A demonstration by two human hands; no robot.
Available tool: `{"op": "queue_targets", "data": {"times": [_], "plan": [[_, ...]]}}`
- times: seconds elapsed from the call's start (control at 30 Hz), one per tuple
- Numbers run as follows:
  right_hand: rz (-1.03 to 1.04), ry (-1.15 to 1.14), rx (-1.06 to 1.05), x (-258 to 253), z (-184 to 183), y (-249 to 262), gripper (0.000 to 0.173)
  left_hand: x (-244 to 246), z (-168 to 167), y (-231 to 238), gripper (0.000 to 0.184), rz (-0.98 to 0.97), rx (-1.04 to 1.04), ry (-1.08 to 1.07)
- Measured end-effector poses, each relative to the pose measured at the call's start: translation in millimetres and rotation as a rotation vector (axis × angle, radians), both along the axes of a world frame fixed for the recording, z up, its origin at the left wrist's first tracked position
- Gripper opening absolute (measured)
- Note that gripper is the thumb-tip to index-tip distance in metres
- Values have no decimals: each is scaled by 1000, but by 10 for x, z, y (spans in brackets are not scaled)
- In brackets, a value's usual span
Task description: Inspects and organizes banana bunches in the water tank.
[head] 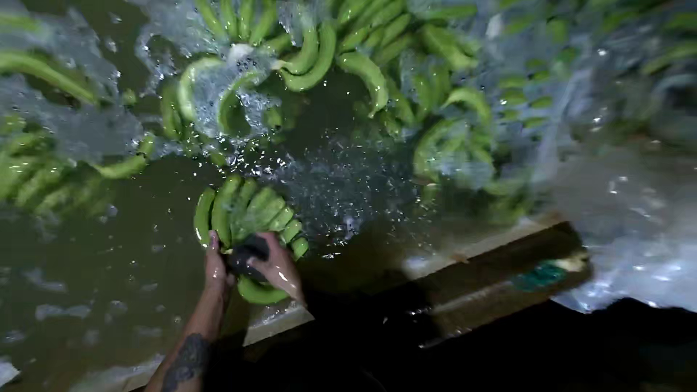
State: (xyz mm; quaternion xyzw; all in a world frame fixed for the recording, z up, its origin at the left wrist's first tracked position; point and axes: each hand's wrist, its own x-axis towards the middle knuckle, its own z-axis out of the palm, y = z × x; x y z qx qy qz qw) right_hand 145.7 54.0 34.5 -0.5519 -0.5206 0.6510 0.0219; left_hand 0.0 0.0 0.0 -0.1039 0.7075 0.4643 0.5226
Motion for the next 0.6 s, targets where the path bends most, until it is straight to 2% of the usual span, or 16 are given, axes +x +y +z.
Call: {"op": "queue_targets", "data": {"times": [0.07,0.13,0.17,0.23,0.27,0.33,0.4,0.47,0.53,0.57,0.6], "plan": [[189,-137,118,-257,-100,341,52,-35,2,-81,49,-2,-26,-2],[158,-241,252,-238,-243,722,53,-78,3,-136,41,14,-77,24],[79,-281,332,-253,-315,852,54,-98,-15,-177,40,26,-105,32],[-36,-270,333,-374,-116,890,53,-172,-42,-194,42,37,-126,32],[-19,-231,256,-441,83,772,52,-186,-56,-179,42,41,-127,31],[128,-183,105,-555,206,385,52,-197,-66,-186,42,35,-118,21],[341,-202,88,-586,134,225,51,-249,-38,-233,42,50,-89,-28],[448,-234,224,-409,117,467,51,-245,-28,-379,39,136,-33,-73],[429,-404,257,-165,615,885,50,-156,7,-604,30,176,-4,-23],[469,-542,165,-131,865,1228,52,-102,38,-703,32,140,-38,117],[472,-632,63,-109,892,1603,56,-90,84,-832,66,-8,-41,294]]}}
